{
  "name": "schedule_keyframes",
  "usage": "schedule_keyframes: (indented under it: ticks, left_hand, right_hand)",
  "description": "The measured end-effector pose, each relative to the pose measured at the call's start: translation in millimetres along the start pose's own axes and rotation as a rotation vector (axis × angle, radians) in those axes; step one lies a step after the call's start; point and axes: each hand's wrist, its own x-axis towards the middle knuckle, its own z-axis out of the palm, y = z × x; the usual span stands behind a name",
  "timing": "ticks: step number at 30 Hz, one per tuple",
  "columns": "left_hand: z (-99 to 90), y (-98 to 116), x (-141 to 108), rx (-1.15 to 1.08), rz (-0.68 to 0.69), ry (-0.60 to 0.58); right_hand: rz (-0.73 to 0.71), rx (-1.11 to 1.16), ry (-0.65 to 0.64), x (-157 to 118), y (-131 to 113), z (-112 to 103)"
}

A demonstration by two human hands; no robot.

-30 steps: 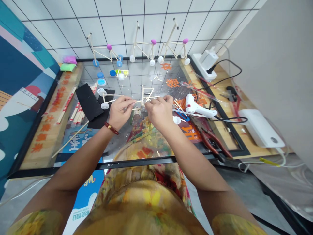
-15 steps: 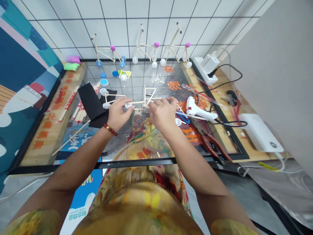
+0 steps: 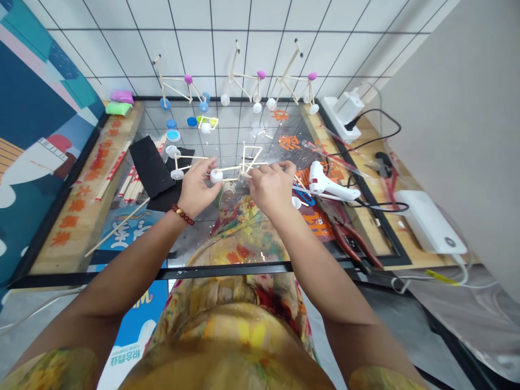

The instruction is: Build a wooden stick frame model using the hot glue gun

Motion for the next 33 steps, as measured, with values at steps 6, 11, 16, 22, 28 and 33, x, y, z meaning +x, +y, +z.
schedule_keyframes:
  ticks: [6, 11, 16, 22, 28, 33]
  left_hand:
    - [1.3, -1.7, 2.2, -0.047, -0.05, -0.016]
    - [-1.4, 5.0, 3.9, -0.024, -0.127, -0.057]
    - [-1.1, 5.8, 4.2, -0.032, -0.117, -0.04]
    - [0.0, 5.0, 4.8, -0.032, -0.117, -0.047]
    - [0.6, 4.4, 3.3, -0.006, -0.085, -0.041]
    - [2.8, -0.5, 0.9, -0.028, -0.049, -0.039]
  right_hand:
    - [-0.011, 0.008, -0.005, 0.8, -0.2, -1.1]
    - [-0.01, 0.016, -0.003, 2.4, 0.8, 0.7]
    - [-0.02, 0.021, -0.002, 2.6, 1.2, 1.9]
    - [-0.018, 0.028, -0.01, 3.5, 0.9, 2.3]
    - [-0.018, 0.016, -0.026, 2.5, -0.2, -0.7]
    - [-0.031, 0.025, 0.046, -2.5, 1.8, -4.7]
